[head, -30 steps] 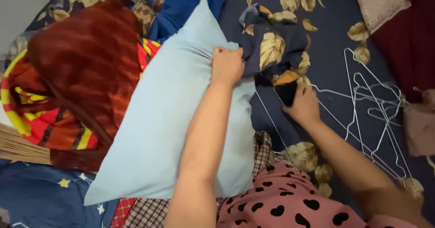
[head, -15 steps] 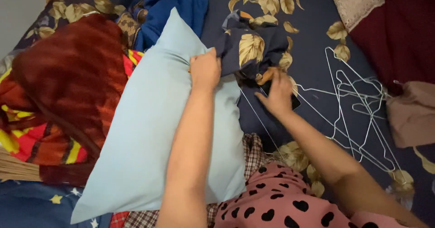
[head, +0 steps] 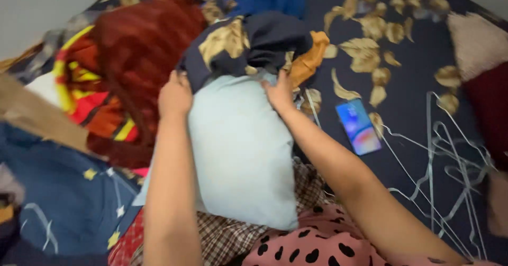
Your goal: Dusting a pillow with a hand broom and placing it inside a pillowcase while sitting on a bed.
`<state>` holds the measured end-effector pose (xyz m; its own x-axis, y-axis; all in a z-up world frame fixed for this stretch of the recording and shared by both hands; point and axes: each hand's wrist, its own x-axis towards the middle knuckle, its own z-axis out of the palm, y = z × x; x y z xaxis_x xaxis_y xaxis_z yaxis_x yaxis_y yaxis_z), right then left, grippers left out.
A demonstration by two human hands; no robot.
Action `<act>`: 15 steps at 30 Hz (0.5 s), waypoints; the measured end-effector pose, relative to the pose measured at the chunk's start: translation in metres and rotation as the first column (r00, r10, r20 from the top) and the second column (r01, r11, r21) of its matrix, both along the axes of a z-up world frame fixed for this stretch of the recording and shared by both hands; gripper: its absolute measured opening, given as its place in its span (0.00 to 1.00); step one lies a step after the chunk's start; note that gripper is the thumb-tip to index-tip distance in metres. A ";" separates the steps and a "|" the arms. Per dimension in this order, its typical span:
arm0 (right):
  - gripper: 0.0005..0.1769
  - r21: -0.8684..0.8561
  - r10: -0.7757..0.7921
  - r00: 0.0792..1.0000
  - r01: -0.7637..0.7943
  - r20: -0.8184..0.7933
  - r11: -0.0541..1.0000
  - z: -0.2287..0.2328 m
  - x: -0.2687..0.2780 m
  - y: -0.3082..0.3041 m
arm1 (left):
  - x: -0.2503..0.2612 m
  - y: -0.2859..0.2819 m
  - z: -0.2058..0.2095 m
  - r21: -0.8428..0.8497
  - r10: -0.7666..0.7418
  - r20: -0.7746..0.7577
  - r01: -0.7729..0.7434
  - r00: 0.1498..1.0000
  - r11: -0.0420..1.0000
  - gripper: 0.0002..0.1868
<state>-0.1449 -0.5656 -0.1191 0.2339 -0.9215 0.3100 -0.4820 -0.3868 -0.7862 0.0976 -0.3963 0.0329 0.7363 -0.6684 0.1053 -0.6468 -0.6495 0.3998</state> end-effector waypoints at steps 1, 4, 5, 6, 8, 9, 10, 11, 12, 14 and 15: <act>0.49 0.001 0.024 1.000 -0.024 0.006 1.000 -0.021 0.006 -0.014 | -0.014 0.008 0.018 0.001 0.024 0.006 -0.024 1.000 1.000 0.27; 0.33 0.211 0.084 0.981 -0.121 0.177 0.970 -0.065 0.022 -0.037 | -0.039 0.035 0.059 0.008 0.081 -0.040 -0.080 0.996 0.997 0.29; 0.29 0.107 0.110 0.979 -0.130 0.173 0.986 -0.059 0.026 -0.043 | -0.033 0.043 0.068 -0.031 0.088 -0.095 -0.092 0.992 0.995 0.29; 0.25 0.000 0.136 0.976 -0.139 0.170 0.990 -0.052 0.031 -0.049 | -0.028 0.051 0.077 -0.072 0.093 -0.149 -0.105 0.984 0.992 0.29; 0.22 -0.066 0.277 0.896 -0.271 0.348 0.960 0.036 0.047 -0.021 | 0.001 0.086 0.073 -0.189 0.054 -0.072 -0.067 0.996 0.980 0.30; 0.19 -0.134 0.376 0.779 -0.359 0.502 0.924 0.077 0.052 -0.005 | 0.012 0.106 0.068 -0.287 -0.006 0.009 0.008 1.000 0.958 0.31; 0.19 -0.130 0.403 0.767 -0.393 0.499 0.910 0.107 0.067 0.012 | 0.017 0.133 0.079 -0.285 0.031 0.004 -0.028 1.000 0.958 0.31; 0.17 -0.138 0.469 0.687 -0.479 0.555 0.867 0.139 0.086 0.028 | 0.021 0.162 0.092 -0.239 0.069 -0.023 -0.072 0.997 0.968 0.29; 0.15 -0.150 0.522 0.598 -0.560 0.608 0.815 0.171 0.105 0.046 | 0.024 0.191 0.105 -0.193 0.107 -0.051 -0.115 0.993 0.974 0.27; 0.15 -0.132 0.594 0.534 -0.667 0.602 0.733 0.209 0.143 0.095 | 0.020 0.264 0.125 -0.190 0.228 -0.014 -0.226 0.974 0.955 0.27; 0.15 -0.118 0.639 0.487 -0.734 0.595 0.669 0.227 0.160 0.120 | 0.009 0.301 0.132 -0.190 0.304 0.024 -0.294 0.952 0.937 0.26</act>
